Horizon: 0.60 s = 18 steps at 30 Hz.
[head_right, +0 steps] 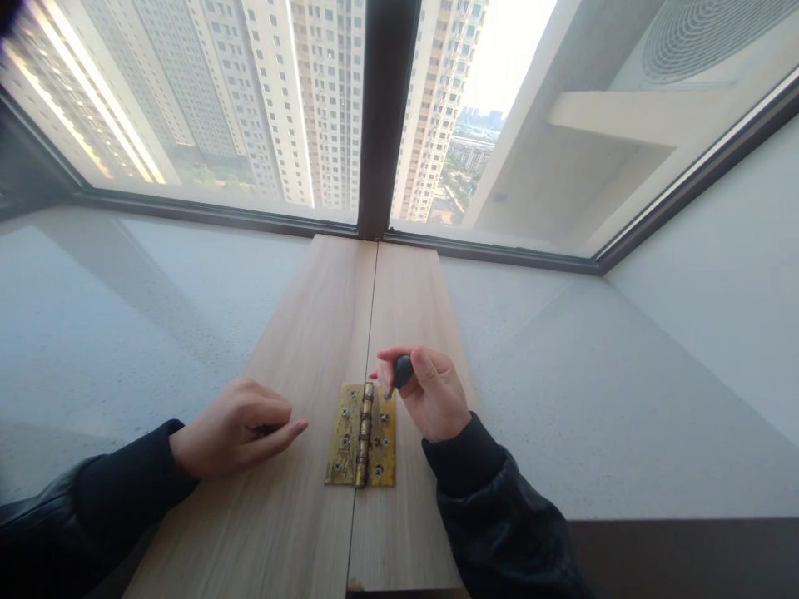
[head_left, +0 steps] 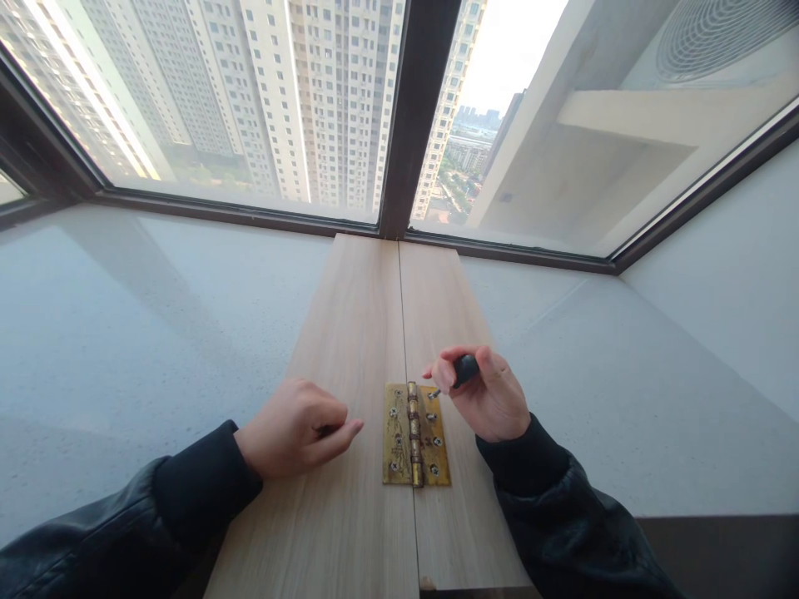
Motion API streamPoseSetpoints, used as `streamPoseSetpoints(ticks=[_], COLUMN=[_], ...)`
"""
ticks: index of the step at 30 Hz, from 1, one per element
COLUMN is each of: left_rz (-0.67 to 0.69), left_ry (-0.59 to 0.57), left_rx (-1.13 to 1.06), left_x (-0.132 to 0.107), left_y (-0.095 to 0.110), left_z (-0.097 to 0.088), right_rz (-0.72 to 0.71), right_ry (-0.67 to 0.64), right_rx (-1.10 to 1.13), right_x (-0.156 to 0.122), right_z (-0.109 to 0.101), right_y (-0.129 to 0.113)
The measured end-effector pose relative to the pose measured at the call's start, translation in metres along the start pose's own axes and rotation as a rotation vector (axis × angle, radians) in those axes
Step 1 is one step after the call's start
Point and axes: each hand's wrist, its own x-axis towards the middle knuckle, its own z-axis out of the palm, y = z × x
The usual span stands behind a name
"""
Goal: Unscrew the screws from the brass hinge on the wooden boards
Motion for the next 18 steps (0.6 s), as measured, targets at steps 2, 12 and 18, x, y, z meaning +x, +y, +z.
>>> streamPoseSetpoints(ticks=[2,12,18], left_rz=[0.0,0.001,-0.007], left_ry=[-0.002,-0.001,-0.002], left_rx=[0.004,0.008,0.021], left_x=[-0.001,0.0,-0.001], left_y=[0.0,0.0,0.0], left_z=[0.0,0.0,0.0], right_rz=[0.022,-0.047,0.052], right_ry=[-0.01,0.037,-0.017], right_rx=[0.018,-0.017,0.046], right_x=[0.0,-0.004,-0.002], right_z=[0.006,-0.003,0.007], right_y=[0.001,-0.005,0.0])
